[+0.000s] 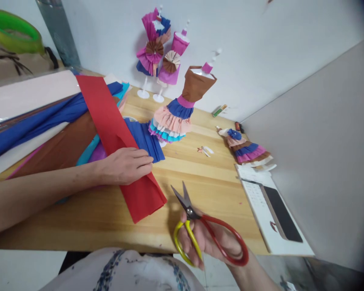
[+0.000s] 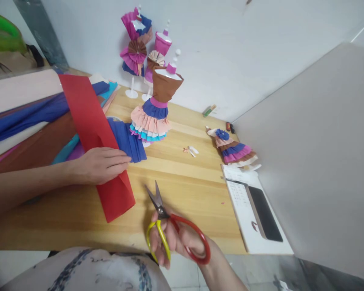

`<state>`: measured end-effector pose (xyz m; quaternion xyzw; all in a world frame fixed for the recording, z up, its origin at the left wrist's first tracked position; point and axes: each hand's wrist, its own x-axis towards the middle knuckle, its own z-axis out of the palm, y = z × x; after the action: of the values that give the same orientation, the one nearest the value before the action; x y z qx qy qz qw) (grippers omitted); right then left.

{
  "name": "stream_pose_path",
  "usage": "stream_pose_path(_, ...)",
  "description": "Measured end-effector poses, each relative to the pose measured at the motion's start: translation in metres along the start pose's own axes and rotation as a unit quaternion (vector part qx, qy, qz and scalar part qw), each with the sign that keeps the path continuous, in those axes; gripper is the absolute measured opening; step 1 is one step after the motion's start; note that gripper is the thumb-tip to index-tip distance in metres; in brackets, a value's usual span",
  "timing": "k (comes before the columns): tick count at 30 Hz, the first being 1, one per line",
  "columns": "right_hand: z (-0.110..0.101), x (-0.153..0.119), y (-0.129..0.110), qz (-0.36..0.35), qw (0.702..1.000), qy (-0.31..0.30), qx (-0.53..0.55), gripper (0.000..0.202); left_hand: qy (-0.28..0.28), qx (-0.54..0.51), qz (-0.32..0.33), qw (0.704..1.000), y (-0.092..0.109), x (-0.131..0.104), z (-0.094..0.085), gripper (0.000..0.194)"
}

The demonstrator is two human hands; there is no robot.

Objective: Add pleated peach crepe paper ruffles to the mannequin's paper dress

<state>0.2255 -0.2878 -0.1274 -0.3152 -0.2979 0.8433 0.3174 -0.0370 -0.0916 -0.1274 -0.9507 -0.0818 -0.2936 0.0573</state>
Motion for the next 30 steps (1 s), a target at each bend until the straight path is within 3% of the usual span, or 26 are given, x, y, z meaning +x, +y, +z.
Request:
stream_pose_path(3,-0.001,0.002,-0.004,-0.041,0.999,-0.015,-0.014,0.074,-0.012,-0.005,0.065,0.998,0.0,0.0,-0.001,0.028)
stream_pose_path(8,0.004,-0.001,-0.01,-0.038,0.995,-0.09,-0.014,0.069,-0.077,-0.032,0.072,0.994,0.0,-0.002,0.004,0.029)
stream_pose_path(14,0.012,0.002,-0.017,-0.049,0.993,-0.1,-0.049,0.067,-0.087,0.008,0.119,0.989,-0.004,0.004,0.002,0.033)
stream_pose_path(22,-0.002,0.011,-0.01,-0.004,0.995,-0.066,-0.076,0.071,-0.071,0.028,-0.004,0.997,-0.011,0.007,-0.007,0.032)
stream_pose_path(30,-0.011,0.015,-0.008,0.045,0.997,-0.026,-0.06,0.072,-0.025,-0.004,-0.032,0.999,-0.007,0.004,-0.005,0.03)
